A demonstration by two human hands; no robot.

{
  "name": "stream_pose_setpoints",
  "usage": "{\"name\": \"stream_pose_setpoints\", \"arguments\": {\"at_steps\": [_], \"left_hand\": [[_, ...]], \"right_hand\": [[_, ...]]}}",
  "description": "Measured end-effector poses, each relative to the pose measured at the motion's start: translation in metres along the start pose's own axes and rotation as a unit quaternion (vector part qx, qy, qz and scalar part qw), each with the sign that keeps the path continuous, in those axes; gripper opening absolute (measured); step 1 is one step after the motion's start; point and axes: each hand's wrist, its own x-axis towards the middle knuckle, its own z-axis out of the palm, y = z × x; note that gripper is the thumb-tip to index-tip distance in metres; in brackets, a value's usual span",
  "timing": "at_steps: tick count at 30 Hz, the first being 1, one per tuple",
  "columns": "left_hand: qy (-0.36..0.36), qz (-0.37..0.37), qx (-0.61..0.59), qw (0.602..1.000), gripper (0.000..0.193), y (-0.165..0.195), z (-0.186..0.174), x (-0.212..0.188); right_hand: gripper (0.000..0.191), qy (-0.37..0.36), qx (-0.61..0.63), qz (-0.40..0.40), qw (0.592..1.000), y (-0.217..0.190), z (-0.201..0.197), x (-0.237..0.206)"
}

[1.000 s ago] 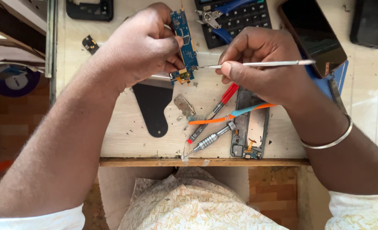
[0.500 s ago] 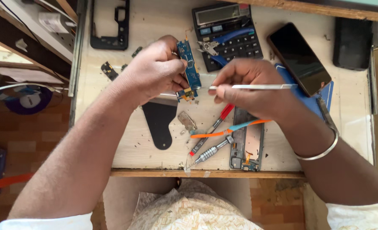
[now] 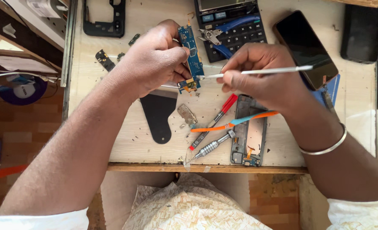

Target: The person holds a disassembled phone motherboard in one hand and uses a thin metal probe to scrape and clean components and connectors on the board. They work over a cluttered repair bench with phone frames, a screwdriver, brushes, and a calculator nearby, repositioning the board repeatedly to treat different areas.

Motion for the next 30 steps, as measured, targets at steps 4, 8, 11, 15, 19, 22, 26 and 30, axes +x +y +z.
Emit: {"name": "stream_pose_setpoints", "arguments": {"at_steps": [4,8,11,15,19,22,26,30], "left_hand": [[-0.018,0.004,-0.046,0.999,0.022,-0.003,0.002,0.003],[-0.004,0.017,-0.050,0.999,0.021,-0.007,0.002,0.006],[0.008,0.020,-0.048,0.999,0.020,-0.012,0.005,0.010],[0.013,0.048,-0.065,0.997,0.019,-0.021,0.009,0.015],[0.005,0.049,-0.087,0.995,0.018,-0.030,0.016,0.023],[0.005,0.049,-0.086,0.995,0.017,-0.037,0.019,0.029],[0.017,0.060,-0.078,0.995,0.017,-0.047,0.025,0.036],[0.017,0.047,-0.089,0.995,0.018,-0.053,0.030,0.041]], "right_hand": [[0.012,0.039,-0.075,0.019,0.996,0.003,0.000,0.001],[0.010,0.025,-0.035,-0.001,0.999,0.006,-0.001,0.002],[0.009,0.014,-0.047,-0.009,0.999,0.011,0.000,0.002],[0.009,0.046,-0.046,-0.018,0.998,0.019,-0.004,0.005],[0.009,0.016,-0.040,-0.021,0.999,0.030,-0.006,0.001],[0.010,0.059,-0.060,-0.003,0.996,0.038,-0.012,0.003],[0.011,0.036,-0.041,-0.026,0.998,0.049,-0.018,0.002],[0.010,0.040,-0.055,-0.021,0.997,0.053,-0.022,-0.002]]}}
